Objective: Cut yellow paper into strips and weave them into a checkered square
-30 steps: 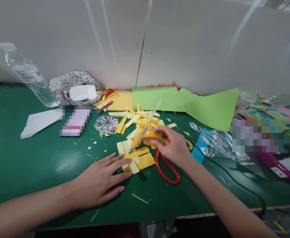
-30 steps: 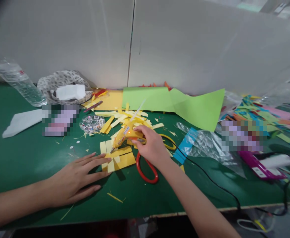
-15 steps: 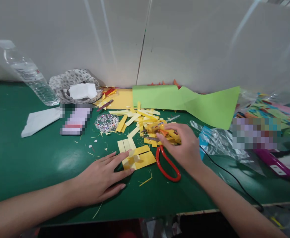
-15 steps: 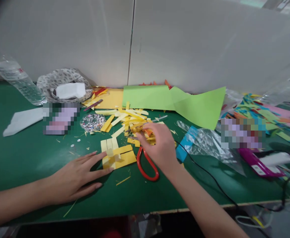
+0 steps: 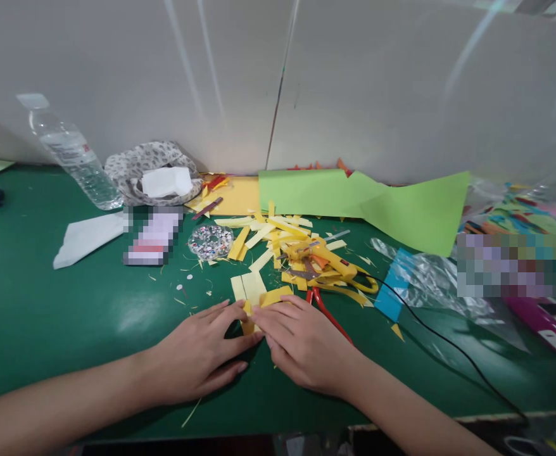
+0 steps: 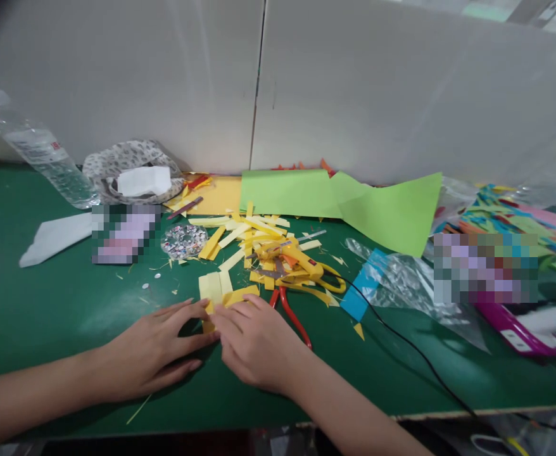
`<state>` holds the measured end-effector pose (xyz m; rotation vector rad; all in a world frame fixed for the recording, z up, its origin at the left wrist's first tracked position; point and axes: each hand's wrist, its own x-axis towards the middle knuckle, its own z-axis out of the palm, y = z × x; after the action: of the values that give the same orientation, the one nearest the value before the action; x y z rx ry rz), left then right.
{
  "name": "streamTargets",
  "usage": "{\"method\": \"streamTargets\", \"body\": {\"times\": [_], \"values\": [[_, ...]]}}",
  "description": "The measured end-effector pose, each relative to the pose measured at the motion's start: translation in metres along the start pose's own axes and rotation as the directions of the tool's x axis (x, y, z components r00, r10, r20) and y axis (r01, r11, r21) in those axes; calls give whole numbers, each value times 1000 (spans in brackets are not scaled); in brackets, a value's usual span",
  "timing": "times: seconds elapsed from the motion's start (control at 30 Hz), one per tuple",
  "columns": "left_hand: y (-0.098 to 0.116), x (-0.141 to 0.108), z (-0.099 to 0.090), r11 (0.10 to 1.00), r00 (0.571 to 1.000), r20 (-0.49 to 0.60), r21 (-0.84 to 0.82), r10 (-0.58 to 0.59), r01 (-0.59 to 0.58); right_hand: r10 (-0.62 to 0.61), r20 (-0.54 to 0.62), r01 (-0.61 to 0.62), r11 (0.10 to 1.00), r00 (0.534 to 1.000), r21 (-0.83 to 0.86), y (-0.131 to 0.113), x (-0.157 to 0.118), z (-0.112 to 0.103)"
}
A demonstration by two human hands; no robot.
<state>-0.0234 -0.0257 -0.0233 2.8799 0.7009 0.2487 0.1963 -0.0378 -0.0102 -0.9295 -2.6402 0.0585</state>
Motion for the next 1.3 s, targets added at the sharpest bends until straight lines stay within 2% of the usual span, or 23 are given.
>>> {"method": "streamTargets", "body": {"times": [0.27,0.5,0.7,0.93,1.0,1.07,1.2,1.23,1.27,1.3], "values": [[-1,0,0,1000,1000,-13,2,-8,8,42,89,-34,996,995,-85,0,3,3],[0,2,-1,1000,999,50,24,-14,13,-28,59,37,987,998,-154,-4,-1,8],[-1,1,0,1000,1000,17,19,-3,3,28,55,-17,982,998,-186,-7,1,11],[0,2,-1,1000,1000,-16,0,-12,12,7,50,5,974,999,-228,-7,12,13],[0,2,-1,1000,1000,-13,-2,-13,13,74,36,-68,985,997,-158,-7,15,15],[-1,1,-1,1000,1000,-13,-3,-8,8,195,12,-194,980,981,-39,-7,20,15],[-3,0,-2,1000,1000,-13,-12,7,-7,356,7,-349,912,935,214,-2,25,1],[-3,-1,-3,1000,1000,-14,-20,4,-4,398,-23,-372,876,917,307,1,25,-5],[-3,-1,-4,1000,1000,-11,-29,-5,5,469,-69,-400,813,881,422,5,25,-12],[-3,-1,-5,999,1000,-5,-38,-17,17,568,-136,-416,725,812,549,9,23,-19]]}}
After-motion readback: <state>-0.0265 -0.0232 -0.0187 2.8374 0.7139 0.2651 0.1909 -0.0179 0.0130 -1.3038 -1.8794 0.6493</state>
